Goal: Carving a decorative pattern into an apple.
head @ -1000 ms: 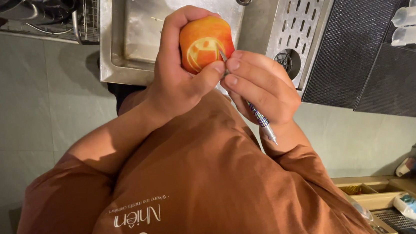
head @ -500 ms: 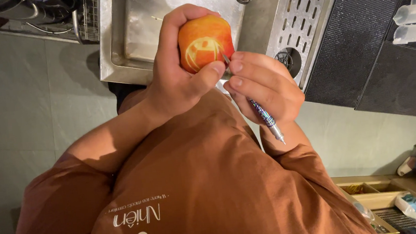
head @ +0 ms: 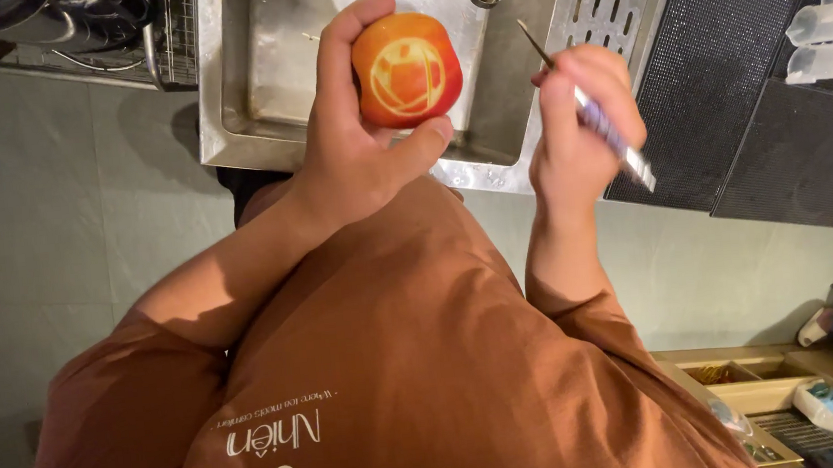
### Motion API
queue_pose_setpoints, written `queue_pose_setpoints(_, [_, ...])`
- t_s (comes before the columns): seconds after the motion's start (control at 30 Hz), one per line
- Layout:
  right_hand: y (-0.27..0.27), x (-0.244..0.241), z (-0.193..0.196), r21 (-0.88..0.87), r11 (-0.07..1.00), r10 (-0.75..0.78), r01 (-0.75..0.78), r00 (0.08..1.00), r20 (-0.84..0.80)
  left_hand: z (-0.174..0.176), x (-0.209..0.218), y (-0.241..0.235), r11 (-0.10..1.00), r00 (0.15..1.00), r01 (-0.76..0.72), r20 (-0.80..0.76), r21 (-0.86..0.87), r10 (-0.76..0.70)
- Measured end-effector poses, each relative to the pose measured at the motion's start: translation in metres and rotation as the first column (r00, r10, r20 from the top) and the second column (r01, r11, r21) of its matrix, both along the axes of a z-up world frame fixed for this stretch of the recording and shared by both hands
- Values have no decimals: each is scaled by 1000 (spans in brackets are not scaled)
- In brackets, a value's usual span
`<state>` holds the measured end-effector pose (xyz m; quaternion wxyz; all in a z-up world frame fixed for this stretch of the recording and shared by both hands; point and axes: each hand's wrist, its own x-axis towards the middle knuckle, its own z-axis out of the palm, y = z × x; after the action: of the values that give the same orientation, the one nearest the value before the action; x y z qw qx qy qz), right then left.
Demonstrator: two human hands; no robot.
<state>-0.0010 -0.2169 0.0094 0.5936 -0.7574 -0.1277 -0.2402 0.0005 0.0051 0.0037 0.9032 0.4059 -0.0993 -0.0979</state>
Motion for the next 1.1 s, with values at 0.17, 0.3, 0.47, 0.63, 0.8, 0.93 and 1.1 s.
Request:
queue_pose_setpoints(0.17, [-69,22,-123,186,899,-209,398,760,-616,-6,1,-1,992,1000,-18,-9,127,20])
queue_pose_setpoints(0.3, [-140,5,-252,43,828,-284,559,483,-829,-9,1,-1,991,999,4,-35,137,1])
queue_pose_setpoints(0.47, [-177,-21,-291,39,824,-339,565,548,-765,-7,2,1,967,1000,-10,11,256,8])
queue_pose_setpoints(0.63, [-179,-29,-244,-4,790,-402,614,513,-758,-12,3,1,960,1000,-10,11,281,7])
queue_pose_setpoints(0.8, [-180,-34,-191,1,802,-430,597,578,-694,-13,4,4,931,999,-14,51,364,-5])
queue_pose_setpoints(0.93, [-165,-26,-152,105,770,-406,629,611,-680,-19,2,0,949,1000,24,5,315,-27])
queue_pose_setpoints(1.1, [-138,-17,-110,469,673,-79,572,686,-723,-20,2,1,960,999,48,6,274,-52])
